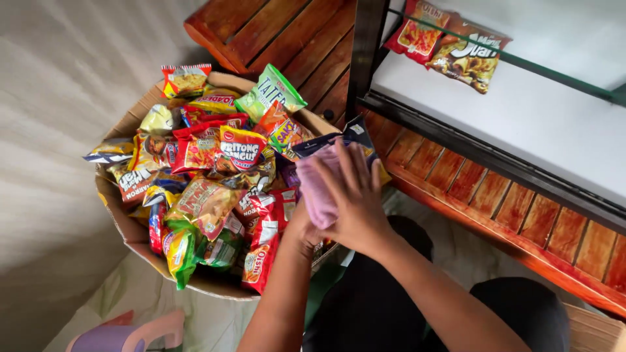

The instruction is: Clean glass shelves and arrange snack bags in a display cabinet.

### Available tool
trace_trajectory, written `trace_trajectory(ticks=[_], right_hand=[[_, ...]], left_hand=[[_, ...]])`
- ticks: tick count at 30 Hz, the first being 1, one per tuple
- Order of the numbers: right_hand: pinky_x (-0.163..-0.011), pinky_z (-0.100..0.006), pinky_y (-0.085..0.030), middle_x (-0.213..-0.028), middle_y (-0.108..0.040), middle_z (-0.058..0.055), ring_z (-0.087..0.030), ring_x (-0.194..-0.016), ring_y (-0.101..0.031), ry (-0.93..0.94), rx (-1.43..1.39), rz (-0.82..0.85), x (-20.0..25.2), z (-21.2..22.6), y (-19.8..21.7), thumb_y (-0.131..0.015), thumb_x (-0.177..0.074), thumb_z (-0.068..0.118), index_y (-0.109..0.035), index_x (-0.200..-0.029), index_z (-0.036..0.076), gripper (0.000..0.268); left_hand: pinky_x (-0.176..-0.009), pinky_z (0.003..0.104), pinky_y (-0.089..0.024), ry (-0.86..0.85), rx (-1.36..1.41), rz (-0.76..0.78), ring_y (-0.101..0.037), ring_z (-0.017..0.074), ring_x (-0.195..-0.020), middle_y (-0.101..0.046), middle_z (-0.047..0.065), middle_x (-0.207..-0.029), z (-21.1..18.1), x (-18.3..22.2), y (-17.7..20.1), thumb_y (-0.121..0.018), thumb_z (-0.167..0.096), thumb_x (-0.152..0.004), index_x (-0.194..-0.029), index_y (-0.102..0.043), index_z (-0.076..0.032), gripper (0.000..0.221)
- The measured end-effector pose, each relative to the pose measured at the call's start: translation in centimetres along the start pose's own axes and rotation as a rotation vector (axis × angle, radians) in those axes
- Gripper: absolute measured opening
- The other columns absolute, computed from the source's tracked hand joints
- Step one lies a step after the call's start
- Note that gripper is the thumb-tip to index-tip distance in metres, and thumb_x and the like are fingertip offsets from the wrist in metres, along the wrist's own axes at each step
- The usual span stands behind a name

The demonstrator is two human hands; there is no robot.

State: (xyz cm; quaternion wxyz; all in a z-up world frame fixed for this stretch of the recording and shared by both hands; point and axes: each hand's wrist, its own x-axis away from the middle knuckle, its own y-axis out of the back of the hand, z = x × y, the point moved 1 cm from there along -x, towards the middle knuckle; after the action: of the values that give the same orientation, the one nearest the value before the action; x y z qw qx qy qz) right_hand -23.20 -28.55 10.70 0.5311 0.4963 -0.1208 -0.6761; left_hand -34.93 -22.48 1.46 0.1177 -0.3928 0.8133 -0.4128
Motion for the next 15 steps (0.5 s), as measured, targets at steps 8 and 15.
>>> trace_trajectory(ticks=[8, 15], right_hand=[[-0.127, -0.053, -0.028, -0.155, -0.045, -0.018, -0.042, -0.153, -0.038, -0.303, -0.081, -0.220, -0.6, -6.0, 1.9, -0.056, -0.107, 0.032, -0.059, -0.144, 0.010, 0.043], [-0.125, -0.053, -0.027, -0.160, -0.040, -0.024, -0.047, -0.149, -0.037, -0.274, 0.000, -0.270, 3.5, -0.4, -2.3, -0.060, -0.105, 0.025, -0.060, -0.141, 0.001, 0.044]], left_hand=[[-0.093, 0.046, -0.055, 0.102, -0.071, -0.164, -0.064, 0.0266, -0.115, -0.061, 0.008, -0.131, 0.2, 0.5, -6.1, -0.055, -0.026, -0.099, -0.146, -0.040, -0.015, 0.050], [-0.108, 0.038, -0.049, 0.017, 0.169, -0.055, -0.059, 0.0221, -0.128, -0.062, 0.008, -0.138, 1.1, -0.3, -4.5, -0.049, -0.041, -0.105, -0.149, -0.044, -0.010, 0.055]])
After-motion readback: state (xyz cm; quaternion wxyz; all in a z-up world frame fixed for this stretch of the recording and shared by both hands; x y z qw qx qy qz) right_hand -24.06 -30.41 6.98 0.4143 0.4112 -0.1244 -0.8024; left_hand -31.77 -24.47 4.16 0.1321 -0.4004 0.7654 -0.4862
